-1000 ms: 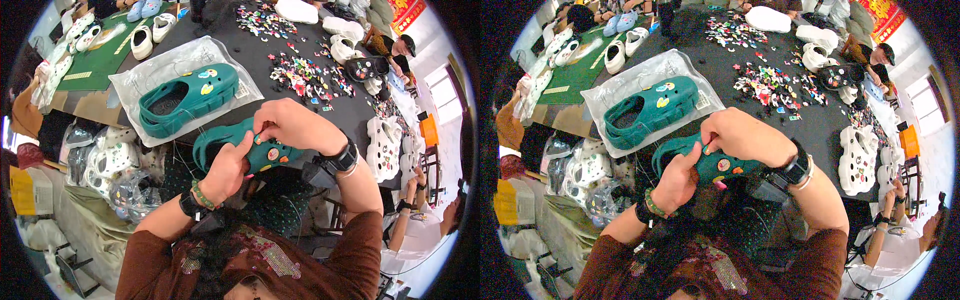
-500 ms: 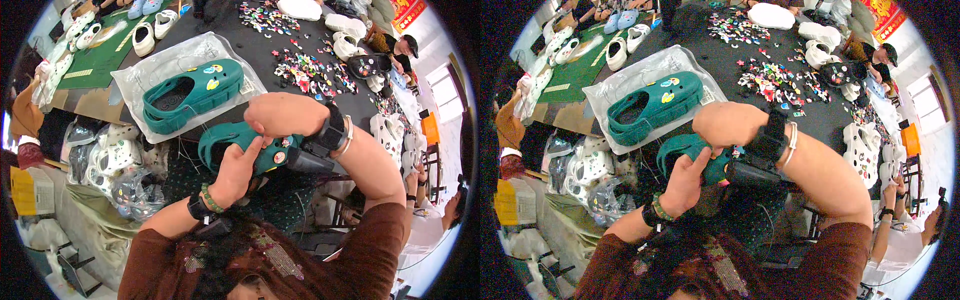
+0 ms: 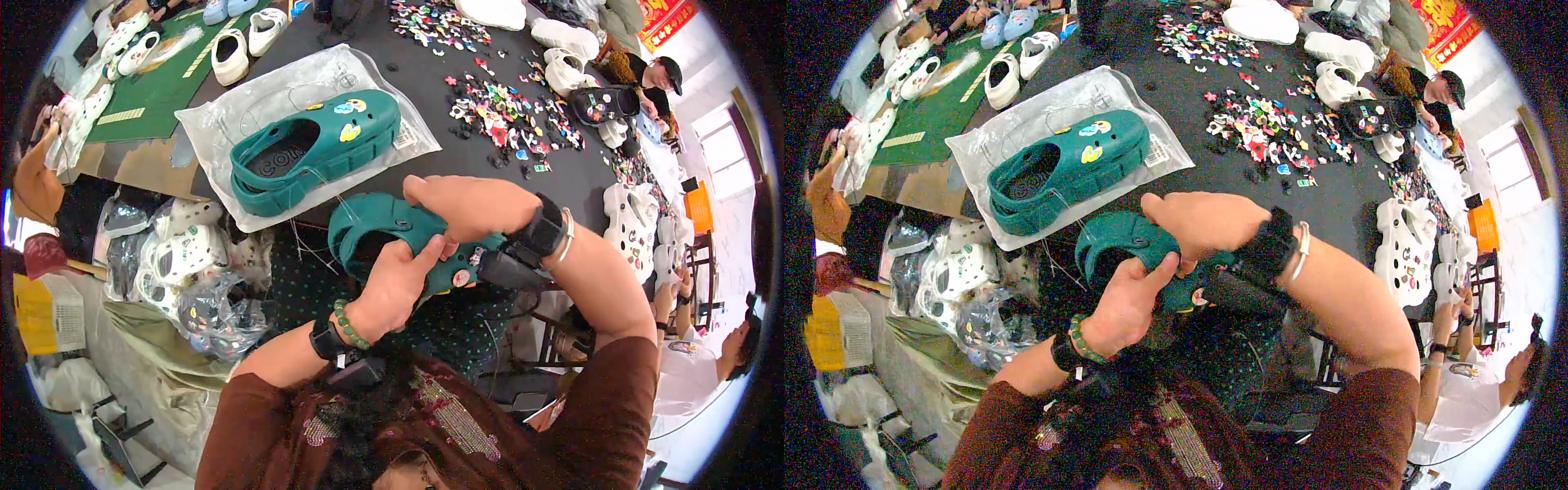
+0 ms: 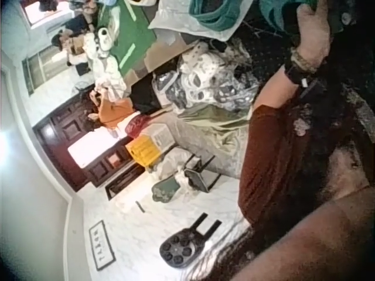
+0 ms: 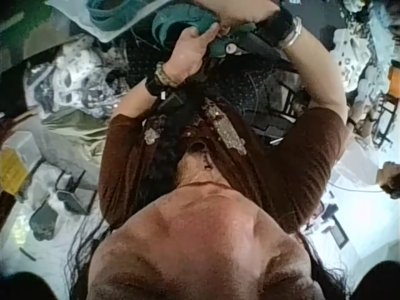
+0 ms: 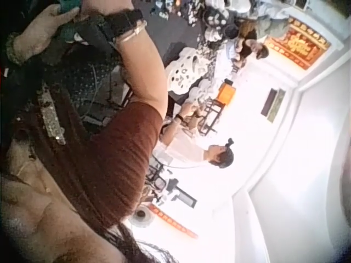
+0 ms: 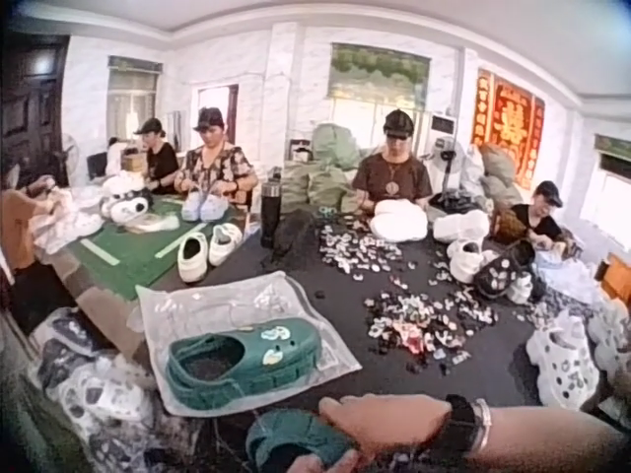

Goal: Apply decorative charms (Jibbitz) to clog-style shoes and organize them into bags.

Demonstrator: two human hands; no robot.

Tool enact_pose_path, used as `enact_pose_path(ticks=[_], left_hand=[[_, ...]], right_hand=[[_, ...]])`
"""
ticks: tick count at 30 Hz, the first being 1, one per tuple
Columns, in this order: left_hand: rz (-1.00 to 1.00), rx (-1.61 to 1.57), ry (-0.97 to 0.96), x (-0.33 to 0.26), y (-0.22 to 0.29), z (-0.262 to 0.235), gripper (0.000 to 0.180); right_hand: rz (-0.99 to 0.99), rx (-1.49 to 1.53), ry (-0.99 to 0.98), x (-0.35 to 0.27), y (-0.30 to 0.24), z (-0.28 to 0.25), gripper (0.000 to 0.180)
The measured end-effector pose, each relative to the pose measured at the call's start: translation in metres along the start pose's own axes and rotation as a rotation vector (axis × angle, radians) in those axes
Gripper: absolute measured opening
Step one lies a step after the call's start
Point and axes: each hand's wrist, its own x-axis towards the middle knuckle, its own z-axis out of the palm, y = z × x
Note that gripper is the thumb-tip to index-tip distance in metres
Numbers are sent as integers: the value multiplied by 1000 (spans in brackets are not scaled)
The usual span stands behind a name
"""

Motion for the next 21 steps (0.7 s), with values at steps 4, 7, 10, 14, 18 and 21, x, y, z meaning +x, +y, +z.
enact_pose_path(ticks=[4,7,10,14,18,21], left_hand=[[-126,44,-12,6,7,-1,25],[-211,-167,-38,8,19,7,32],[-251,-247,-184,20,40,6,46],[-91,-431,-150,52,53,-6,50],[-161,-513,-33,77,65,-11,45],[-220,-487,-22,76,72,-15,42]], right_hand=[[-11,20,63,-7,6,7,68],[-7,210,-37,-14,7,-8,72],[-239,274,236,-20,37,-9,57],[-90,319,473,-51,38,-14,51],[-189,47,704,-68,67,12,111],[117,18,624,-52,54,38,124]])
